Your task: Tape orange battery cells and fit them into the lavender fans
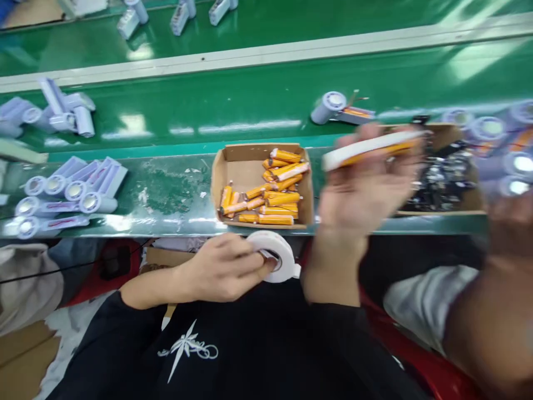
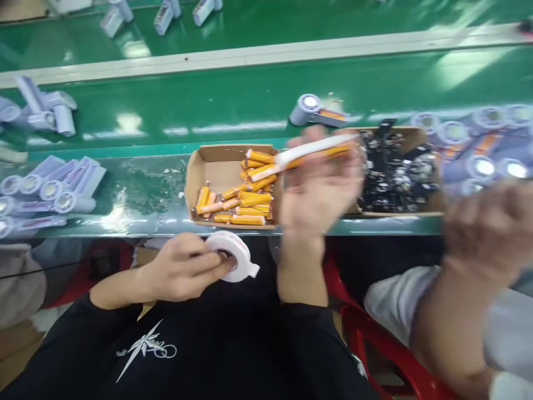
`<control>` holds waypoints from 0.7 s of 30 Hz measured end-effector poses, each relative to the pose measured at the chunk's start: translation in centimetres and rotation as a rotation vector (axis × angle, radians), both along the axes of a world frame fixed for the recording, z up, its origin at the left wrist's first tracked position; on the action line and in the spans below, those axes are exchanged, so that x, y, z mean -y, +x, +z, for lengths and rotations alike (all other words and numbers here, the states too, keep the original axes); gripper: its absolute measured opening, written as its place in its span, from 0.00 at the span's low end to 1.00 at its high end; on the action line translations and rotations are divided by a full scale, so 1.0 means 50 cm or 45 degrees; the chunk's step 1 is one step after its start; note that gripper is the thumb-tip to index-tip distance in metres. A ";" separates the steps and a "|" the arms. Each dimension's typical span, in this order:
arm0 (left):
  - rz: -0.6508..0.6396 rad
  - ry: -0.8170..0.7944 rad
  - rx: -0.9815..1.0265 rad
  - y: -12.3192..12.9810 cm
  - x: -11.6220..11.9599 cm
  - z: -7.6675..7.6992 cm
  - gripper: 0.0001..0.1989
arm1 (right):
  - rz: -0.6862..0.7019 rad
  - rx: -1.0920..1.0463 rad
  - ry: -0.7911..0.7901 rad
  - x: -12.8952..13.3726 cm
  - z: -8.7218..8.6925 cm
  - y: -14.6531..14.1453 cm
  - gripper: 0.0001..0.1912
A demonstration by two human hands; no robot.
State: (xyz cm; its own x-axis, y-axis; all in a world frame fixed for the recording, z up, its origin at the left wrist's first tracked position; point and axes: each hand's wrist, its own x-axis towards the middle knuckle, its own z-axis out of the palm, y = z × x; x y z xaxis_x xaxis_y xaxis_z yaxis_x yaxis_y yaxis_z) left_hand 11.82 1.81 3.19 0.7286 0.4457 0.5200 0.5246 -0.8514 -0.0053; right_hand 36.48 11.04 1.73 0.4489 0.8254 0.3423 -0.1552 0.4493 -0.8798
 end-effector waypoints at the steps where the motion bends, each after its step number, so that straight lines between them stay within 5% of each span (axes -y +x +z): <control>1: 0.041 -0.052 -0.031 -0.023 0.001 -0.007 0.13 | -0.074 -0.054 0.127 -0.019 0.007 0.032 0.14; 5: 0.651 -0.304 -0.116 -0.184 -0.028 -0.068 0.14 | -0.068 -0.079 0.047 -0.046 -0.014 0.084 0.23; 8: 0.778 -0.551 -0.162 -0.317 -0.043 -0.101 0.16 | -0.079 -0.071 -0.166 -0.019 -0.055 0.067 0.31; 14: 1.616 -0.301 -0.227 -0.468 -0.022 -0.066 0.21 | -0.125 -0.093 -0.317 -0.004 -0.089 0.064 0.36; 16: 1.671 -0.355 -0.384 -0.488 -0.025 -0.052 0.20 | -0.139 -0.097 -0.354 -0.004 -0.086 0.069 0.36; 21: 1.428 -0.446 -0.613 -0.463 -0.109 -0.051 0.17 | -0.186 -0.099 -0.395 0.019 -0.074 0.075 0.34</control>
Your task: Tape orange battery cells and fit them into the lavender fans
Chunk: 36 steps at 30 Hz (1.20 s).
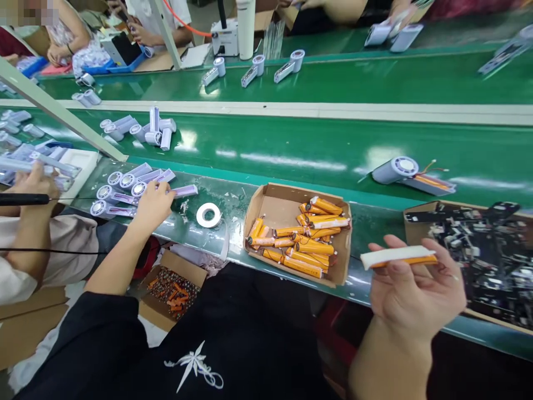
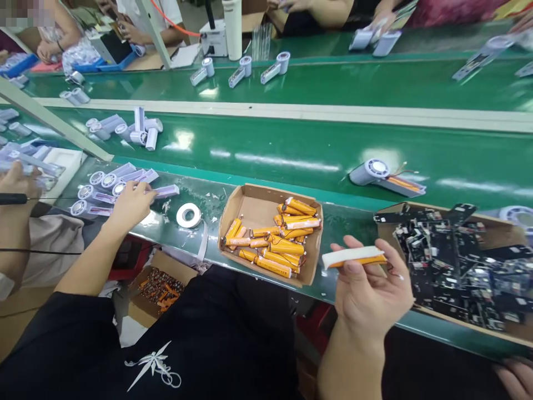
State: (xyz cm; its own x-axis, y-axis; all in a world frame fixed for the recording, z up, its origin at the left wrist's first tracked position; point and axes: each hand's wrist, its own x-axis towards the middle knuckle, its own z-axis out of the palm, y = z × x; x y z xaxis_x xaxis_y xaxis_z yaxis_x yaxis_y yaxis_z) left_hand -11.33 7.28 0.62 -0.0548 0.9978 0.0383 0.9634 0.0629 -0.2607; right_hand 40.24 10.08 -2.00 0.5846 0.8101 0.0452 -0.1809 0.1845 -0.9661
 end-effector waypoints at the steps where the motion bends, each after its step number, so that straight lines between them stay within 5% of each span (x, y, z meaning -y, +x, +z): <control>1: -0.053 -0.014 -0.004 0.018 -0.038 -0.003 0.18 | -0.006 0.011 0.021 0.004 0.004 0.001 0.33; 9: -0.545 -0.123 0.184 0.249 -0.477 -0.025 0.17 | 0.318 0.233 0.307 -0.026 0.066 -0.018 0.28; 13: -0.609 -0.440 0.474 0.262 -0.592 -0.027 0.08 | 0.494 0.387 0.387 -0.047 0.103 -0.041 0.26; 16: -0.660 -0.499 0.782 0.229 -0.609 -0.042 0.13 | 0.644 0.540 0.381 -0.109 0.123 -0.080 0.24; 19: -0.576 -0.372 1.001 0.222 -0.599 -0.066 0.18 | 0.911 0.823 0.244 -0.233 0.123 -0.148 0.26; 25: -0.428 -0.211 0.943 0.264 -0.585 -0.089 0.17 | 1.208 1.387 0.039 -0.455 0.059 -0.289 0.27; 29: -0.415 -0.183 0.901 0.288 -0.582 -0.089 0.16 | 1.245 1.789 -0.052 -0.482 0.025 -0.307 0.24; 36: -0.325 -0.183 0.858 0.329 -0.590 -0.096 0.17 | 1.238 2.315 -0.134 -0.477 0.026 -0.291 0.26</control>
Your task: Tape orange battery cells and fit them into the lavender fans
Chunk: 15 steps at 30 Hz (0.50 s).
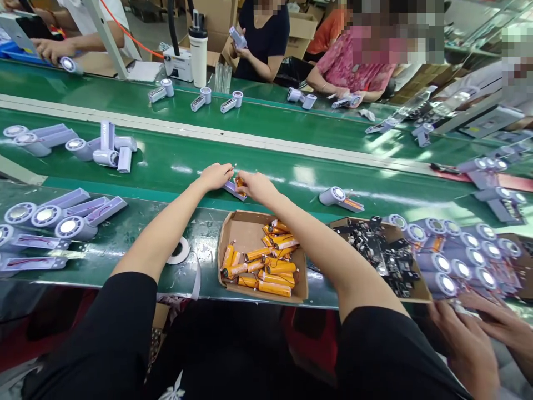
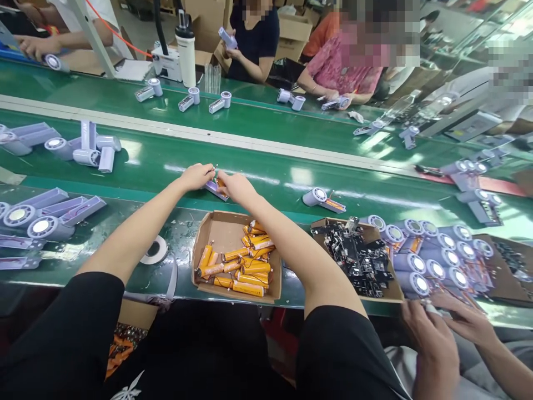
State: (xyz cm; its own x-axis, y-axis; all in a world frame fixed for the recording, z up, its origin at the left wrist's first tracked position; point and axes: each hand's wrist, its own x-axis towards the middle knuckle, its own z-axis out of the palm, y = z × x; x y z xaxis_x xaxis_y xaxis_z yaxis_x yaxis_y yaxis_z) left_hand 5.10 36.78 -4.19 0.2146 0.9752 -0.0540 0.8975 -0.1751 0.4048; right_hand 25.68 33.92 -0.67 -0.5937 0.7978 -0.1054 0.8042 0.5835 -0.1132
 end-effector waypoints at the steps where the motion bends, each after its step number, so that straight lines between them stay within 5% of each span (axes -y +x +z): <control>1: 0.012 -0.005 -0.004 0.004 -0.001 0.000 0.17 | 0.008 0.019 -0.009 0.001 0.000 0.000 0.26; 8: 0.047 -0.023 -0.035 0.030 0.003 0.008 0.19 | 0.075 0.189 -0.127 0.008 0.006 -0.021 0.29; 12: 0.051 -0.016 -0.040 0.051 0.007 0.045 0.17 | 0.110 0.251 -0.172 0.004 0.049 -0.037 0.28; 15: 0.083 0.068 -0.015 0.023 0.072 0.076 0.23 | 0.110 0.218 -0.187 0.038 0.090 0.006 0.31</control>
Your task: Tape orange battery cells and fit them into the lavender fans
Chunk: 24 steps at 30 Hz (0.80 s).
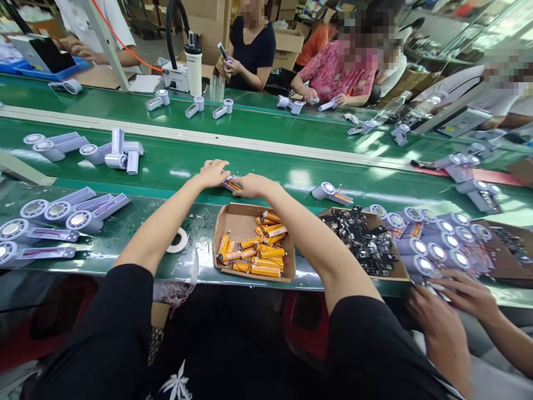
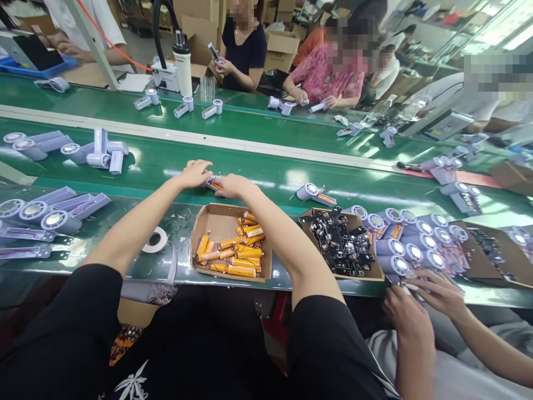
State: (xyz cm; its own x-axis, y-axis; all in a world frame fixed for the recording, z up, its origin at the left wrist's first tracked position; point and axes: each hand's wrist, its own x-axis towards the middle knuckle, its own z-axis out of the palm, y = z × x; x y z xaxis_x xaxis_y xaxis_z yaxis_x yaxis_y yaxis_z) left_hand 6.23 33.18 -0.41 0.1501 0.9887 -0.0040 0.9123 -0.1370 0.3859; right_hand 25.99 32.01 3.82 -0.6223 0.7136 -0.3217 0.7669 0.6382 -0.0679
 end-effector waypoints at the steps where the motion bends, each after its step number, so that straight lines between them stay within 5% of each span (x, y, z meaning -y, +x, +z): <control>1: -0.022 0.058 0.019 -0.025 0.044 0.003 0.25 | -0.009 -0.102 0.020 0.026 0.010 0.030 0.31; 4: -0.241 0.262 0.096 -0.140 0.232 -0.019 0.25 | -0.032 -0.665 0.059 0.151 0.022 0.150 0.26; 7: -0.351 0.244 0.051 -0.256 0.432 -0.063 0.21 | -0.095 -1.043 -0.114 0.302 0.014 0.251 0.17; 10: -0.357 0.322 -0.051 -0.294 0.550 -0.088 0.12 | -0.220 -1.291 -0.249 0.413 0.001 0.254 0.13; 14: -0.361 0.683 -0.089 -0.230 0.578 -0.064 0.13 | -0.388 -1.426 -0.479 0.469 -0.015 0.121 0.24; 19: -0.507 0.917 -0.051 -0.167 0.571 -0.009 0.20 | 0.103 -1.392 -0.723 0.485 -0.039 0.004 0.17; 24: -0.355 0.966 0.000 -0.201 0.563 -0.023 0.15 | 0.425 -1.181 -0.805 0.532 -0.083 0.012 0.15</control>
State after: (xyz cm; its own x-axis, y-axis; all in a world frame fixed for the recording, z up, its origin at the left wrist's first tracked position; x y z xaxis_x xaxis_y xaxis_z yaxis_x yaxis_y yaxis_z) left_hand -3.82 5.06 -1.55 0.3914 0.6485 0.6529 0.8061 -0.5838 0.0966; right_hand 26.60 5.39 -0.32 -0.9312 0.3460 0.1145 0.0580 0.4508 -0.8908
